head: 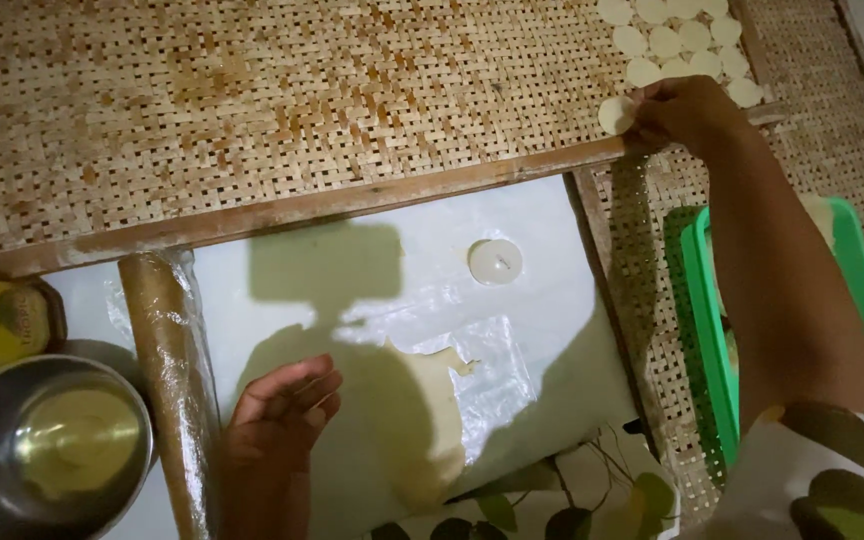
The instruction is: Rolling out dough and cutting it into small circular pieces to make crackers.
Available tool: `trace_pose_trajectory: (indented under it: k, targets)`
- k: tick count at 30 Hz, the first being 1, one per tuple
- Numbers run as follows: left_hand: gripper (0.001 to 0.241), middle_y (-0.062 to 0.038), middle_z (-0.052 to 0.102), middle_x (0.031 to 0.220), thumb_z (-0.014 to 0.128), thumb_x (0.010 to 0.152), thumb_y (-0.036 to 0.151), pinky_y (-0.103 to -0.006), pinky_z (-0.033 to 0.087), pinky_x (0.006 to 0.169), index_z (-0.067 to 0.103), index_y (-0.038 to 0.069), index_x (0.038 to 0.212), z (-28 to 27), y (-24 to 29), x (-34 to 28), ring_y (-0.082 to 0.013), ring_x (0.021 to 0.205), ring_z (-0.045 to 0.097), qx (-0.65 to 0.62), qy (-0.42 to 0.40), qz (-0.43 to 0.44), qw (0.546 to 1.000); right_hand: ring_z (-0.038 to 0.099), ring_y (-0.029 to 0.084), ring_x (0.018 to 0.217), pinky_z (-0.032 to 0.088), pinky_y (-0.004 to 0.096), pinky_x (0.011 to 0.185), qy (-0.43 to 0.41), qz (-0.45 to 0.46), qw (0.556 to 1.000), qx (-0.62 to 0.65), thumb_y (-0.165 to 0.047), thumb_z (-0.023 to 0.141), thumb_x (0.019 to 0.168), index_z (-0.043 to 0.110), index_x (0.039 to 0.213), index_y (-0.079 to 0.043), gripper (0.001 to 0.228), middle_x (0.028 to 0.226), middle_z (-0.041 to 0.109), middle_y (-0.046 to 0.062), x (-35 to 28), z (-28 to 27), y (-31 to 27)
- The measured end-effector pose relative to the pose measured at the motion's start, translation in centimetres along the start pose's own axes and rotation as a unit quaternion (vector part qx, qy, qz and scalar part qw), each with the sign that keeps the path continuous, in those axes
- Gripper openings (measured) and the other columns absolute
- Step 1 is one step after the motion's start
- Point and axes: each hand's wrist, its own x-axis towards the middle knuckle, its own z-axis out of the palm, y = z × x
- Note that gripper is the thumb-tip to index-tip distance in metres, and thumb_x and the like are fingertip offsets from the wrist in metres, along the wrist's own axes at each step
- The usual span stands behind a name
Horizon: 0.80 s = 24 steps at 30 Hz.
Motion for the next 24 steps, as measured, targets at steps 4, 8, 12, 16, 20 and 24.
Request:
trace_pose_trajectory:
  k: [4, 8, 12, 16, 20, 24]
  targets:
    - [0.042, -0.024, 0.067, 0.130, 0.049, 0.086, -0.023, -0.0465, 0.049, 0.097, 0.058, -0.009, 0.124, 0.3, 0.1, -0.4, -0.0348, 0.113, 0.063, 0.020, 0.002, 0.019, 1.000, 0.068, 0.021, 0.073, 0.059, 0.029, 0.066, 0.002, 0.001, 0.999, 0.049, -0.006, 0.071, 0.098, 0.073, 0.118, 0.000, 0.020, 0.097, 0.073, 0.018, 1.4, 0.3, 1.8]
    - [0.046, -0.025, 0.065, 0.132, 0.046, 0.083, -0.026, -0.0471, 0.049, 0.097, 0.057, -0.009, 0.125, 0.5, 0.3, -0.3, -0.0359, 0.115, 0.062, 0.010, -0.003, 0.008, 1.000, 0.056, 0.017, 0.063, 0.051, 0.031, 0.058, 0.002, -0.017, 0.998, 0.068, -0.004, 0.068, 0.096, 0.074, 0.109, 0.001, 0.015, 0.083, 0.067, 0.013, 2.1, 0.2, 3.0]
    - [0.047, -0.025, 0.064, 0.135, 0.047, 0.084, -0.024, -0.0476, 0.048, 0.102, 0.056, -0.009, 0.128, 0.8, 0.4, -0.7, -0.0357, 0.118, 0.061, 0.021, 0.008, 0.002, 1.000, 0.066, 0.024, 0.074, 0.056, 0.034, 0.068, 0.016, -0.036, 0.999, 0.000, -0.008, 0.075, 0.097, 0.073, 0.120, 0.002, 0.026, 0.096, 0.072, 0.019, 2.4, 0.3, 2.9]
    - [0.046, -0.023, 0.066, 0.135, 0.048, 0.084, -0.024, -0.0471, 0.050, 0.099, 0.057, -0.005, 0.125, -0.4, -0.5, 0.0, -0.0353, 0.117, 0.063, 0.017, -0.031, 0.034, 0.999, 0.067, 0.024, 0.074, 0.055, 0.037, 0.069, 0.049, -0.080, 0.992, -0.084, -0.014, 0.080, 0.093, 0.077, 0.115, -0.001, 0.026, 0.095, 0.074, 0.016, 3.5, 0.8, 3.7]
    - [0.045, -0.026, 0.065, 0.136, 0.049, 0.084, -0.021, -0.0486, 0.051, 0.099, 0.055, -0.007, 0.127, -0.4, -0.3, -0.3, -0.0371, 0.118, 0.064, 0.019, -0.043, 0.041, 0.998, 0.071, 0.034, 0.074, 0.055, 0.047, 0.070, 0.089, -0.161, 0.947, -0.262, -0.032, 0.078, 0.102, 0.081, 0.115, -0.005, 0.030, 0.096, 0.077, 0.018, 5.3, 0.9, 5.6]
    - [0.046, -0.023, 0.067, 0.133, 0.046, 0.086, -0.024, -0.0465, 0.050, 0.098, 0.058, -0.005, 0.125, -0.5, -0.4, -0.2, -0.0351, 0.115, 0.064, 0.013, -0.041, 0.041, 0.998, 0.071, 0.034, 0.075, 0.054, 0.046, 0.068, 0.087, -0.153, 0.945, -0.277, -0.033, 0.079, 0.095, 0.082, 0.111, -0.009, 0.029, 0.095, 0.077, 0.016, 5.7, 0.9, 5.2]
